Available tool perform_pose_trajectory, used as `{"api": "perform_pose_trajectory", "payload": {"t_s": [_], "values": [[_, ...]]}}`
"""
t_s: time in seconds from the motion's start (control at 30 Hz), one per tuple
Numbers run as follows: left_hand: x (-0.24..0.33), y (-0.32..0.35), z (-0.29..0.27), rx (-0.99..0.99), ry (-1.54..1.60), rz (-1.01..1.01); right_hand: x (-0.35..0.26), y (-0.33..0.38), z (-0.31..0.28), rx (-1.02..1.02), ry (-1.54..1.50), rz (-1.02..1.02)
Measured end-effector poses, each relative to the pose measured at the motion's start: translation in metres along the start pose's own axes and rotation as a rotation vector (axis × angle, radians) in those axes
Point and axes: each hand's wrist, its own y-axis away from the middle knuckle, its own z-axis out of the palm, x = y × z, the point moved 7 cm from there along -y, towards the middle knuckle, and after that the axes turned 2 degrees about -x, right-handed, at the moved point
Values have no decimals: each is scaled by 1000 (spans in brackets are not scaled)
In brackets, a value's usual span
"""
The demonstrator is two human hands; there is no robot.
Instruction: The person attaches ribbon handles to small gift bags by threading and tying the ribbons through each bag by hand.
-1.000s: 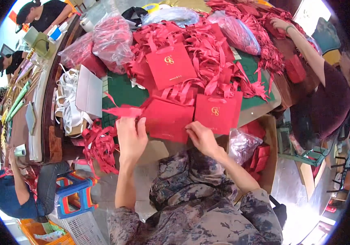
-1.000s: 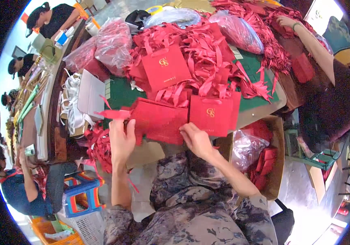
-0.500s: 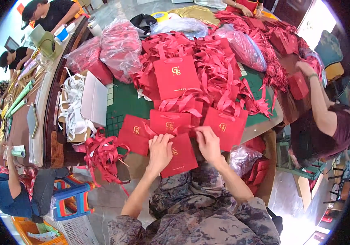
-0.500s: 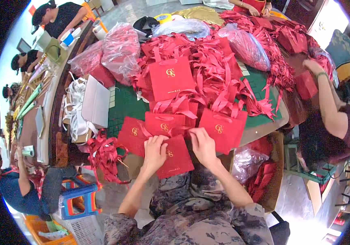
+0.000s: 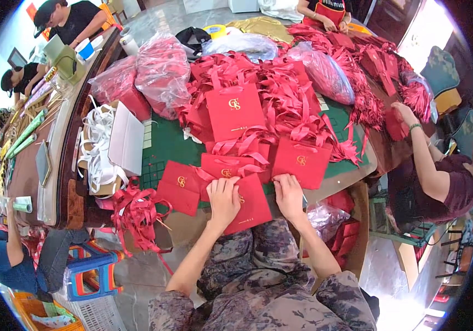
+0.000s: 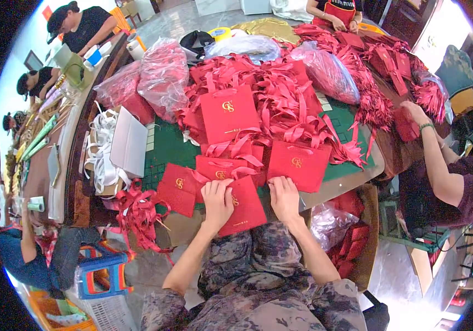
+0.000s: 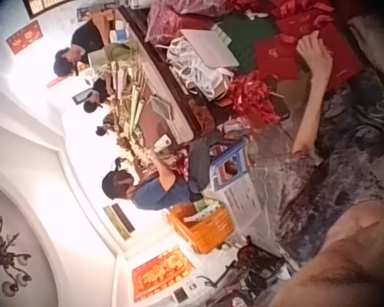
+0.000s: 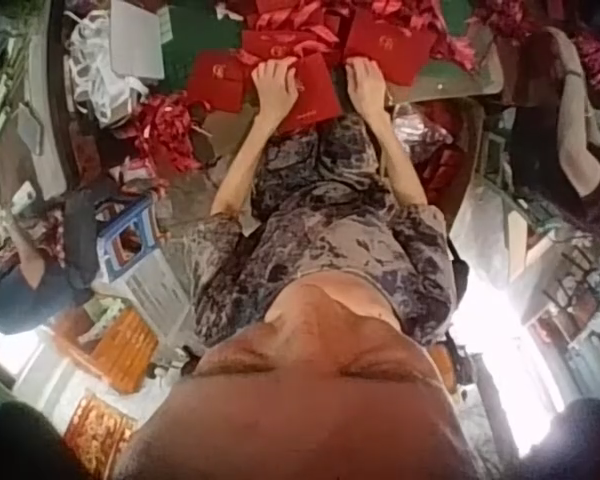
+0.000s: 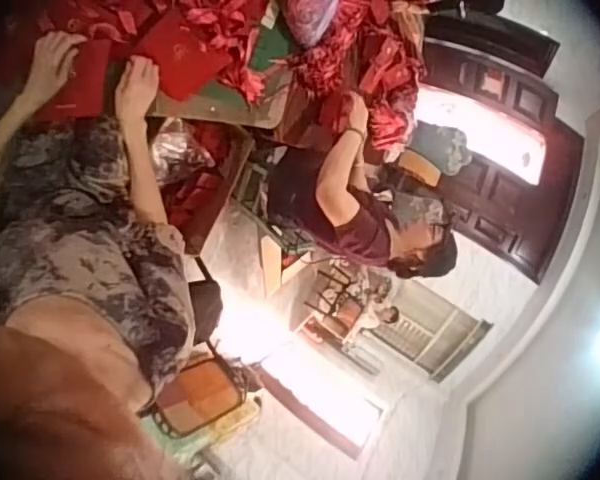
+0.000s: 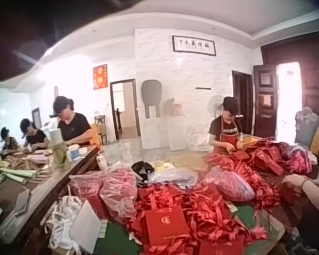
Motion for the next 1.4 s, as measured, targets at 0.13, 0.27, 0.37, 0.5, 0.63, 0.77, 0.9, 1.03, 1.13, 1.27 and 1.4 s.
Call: {"api": "perform_pose_trajectory", "payload": {"t_s": [0.13, 0.27, 0.37, 0.5, 0.63, 0.77, 0.9, 1.03, 1.13, 1.27, 1.4], "values": [[15, -4, -19, -8, 6, -25, -8, 10, -17, 19, -298, 196], [20, -3, -24, -63, 38, -66, -48, 11, -19, -77, -461, 278], [28, -4, -26, -89, 70, -92, -51, 9, 1, -189, -516, 384], [31, -4, -26, -141, 108, -137, -43, 8, 11, -200, -539, 465], [27, 0, -25, -150, 123, -157, -44, 6, 12, -263, -487, 437], [38, 1, -32, -101, 66, -79, -38, 4, 15, -408, -519, 489], [56, -1, -38, -49, 9, 41, -21, 6, 26, -516, -647, 599], [54, 1, -33, -100, 41, 22, -17, 7, 25, -566, -617, 613], [55, 5, -32, -85, 45, 31, -22, 5, 19, -594, -546, 624], [56, 5, -32, -82, 56, 21, -31, 1, 8, -610, -472, 613], [55, 8, -26, -106, 84, 14, -37, -4, 0, -557, -311, 426]]}}
